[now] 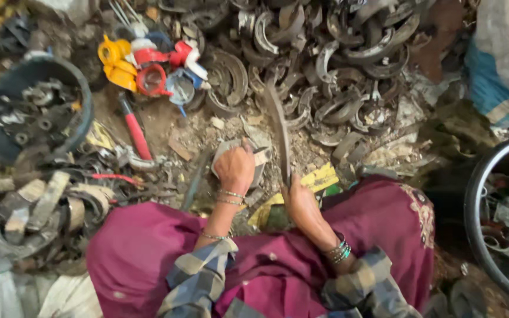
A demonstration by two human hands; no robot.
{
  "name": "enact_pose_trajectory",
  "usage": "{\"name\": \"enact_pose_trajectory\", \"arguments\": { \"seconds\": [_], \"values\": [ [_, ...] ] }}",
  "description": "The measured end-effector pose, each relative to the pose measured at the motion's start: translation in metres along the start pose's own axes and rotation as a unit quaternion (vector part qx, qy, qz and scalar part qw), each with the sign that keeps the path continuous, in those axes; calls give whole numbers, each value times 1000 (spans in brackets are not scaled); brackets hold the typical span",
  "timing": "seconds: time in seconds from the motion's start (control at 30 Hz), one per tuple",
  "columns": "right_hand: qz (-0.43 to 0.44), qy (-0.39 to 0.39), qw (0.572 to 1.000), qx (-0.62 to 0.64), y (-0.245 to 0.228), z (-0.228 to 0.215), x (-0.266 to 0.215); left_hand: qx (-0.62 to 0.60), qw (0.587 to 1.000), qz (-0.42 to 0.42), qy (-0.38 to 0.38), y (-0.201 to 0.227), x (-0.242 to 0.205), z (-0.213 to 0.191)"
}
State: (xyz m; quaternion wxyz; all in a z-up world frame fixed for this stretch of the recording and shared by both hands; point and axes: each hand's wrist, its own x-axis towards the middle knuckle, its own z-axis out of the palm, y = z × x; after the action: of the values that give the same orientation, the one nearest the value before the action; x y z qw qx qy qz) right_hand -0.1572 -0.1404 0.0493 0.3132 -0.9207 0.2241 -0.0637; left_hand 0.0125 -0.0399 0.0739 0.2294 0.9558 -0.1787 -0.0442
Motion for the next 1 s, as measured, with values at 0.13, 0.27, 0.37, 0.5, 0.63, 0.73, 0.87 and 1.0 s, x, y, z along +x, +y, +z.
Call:
{"name": "enact_pose_trajectory", "arguments": {
  "seconds": [0.13,0.27,0.37,0.5,0.63,0.73,0.87,1.0],
  "values": [
    [42,149,982,111,-13,-35,-30,21,999,6,27,-5,-13,12],
    [19,191,981,33,-8,-21,-22,-6,1000,-4,-11,0,-6,12],
    [24,18,999,-14,12,23,-23,-12,1000,-21,-9,-7,-6,11],
    [10,-64,997,-47,25,39,-31,-46,998,-34,23,-26,7,16],
    [-15,77,996,41,1,19,-42,-100,990,-82,-52,-46,18,20],
    [-23,100,992,67,-7,14,-52,-168,977,-91,-96,-59,31,19],
    [-28,-9,999,-25,0,23,-56,-113,989,-85,-34,-49,28,24],
    [31,-31,999,-26,-5,11,-45,-98,993,-66,0,-38,30,13]
  ]
}}
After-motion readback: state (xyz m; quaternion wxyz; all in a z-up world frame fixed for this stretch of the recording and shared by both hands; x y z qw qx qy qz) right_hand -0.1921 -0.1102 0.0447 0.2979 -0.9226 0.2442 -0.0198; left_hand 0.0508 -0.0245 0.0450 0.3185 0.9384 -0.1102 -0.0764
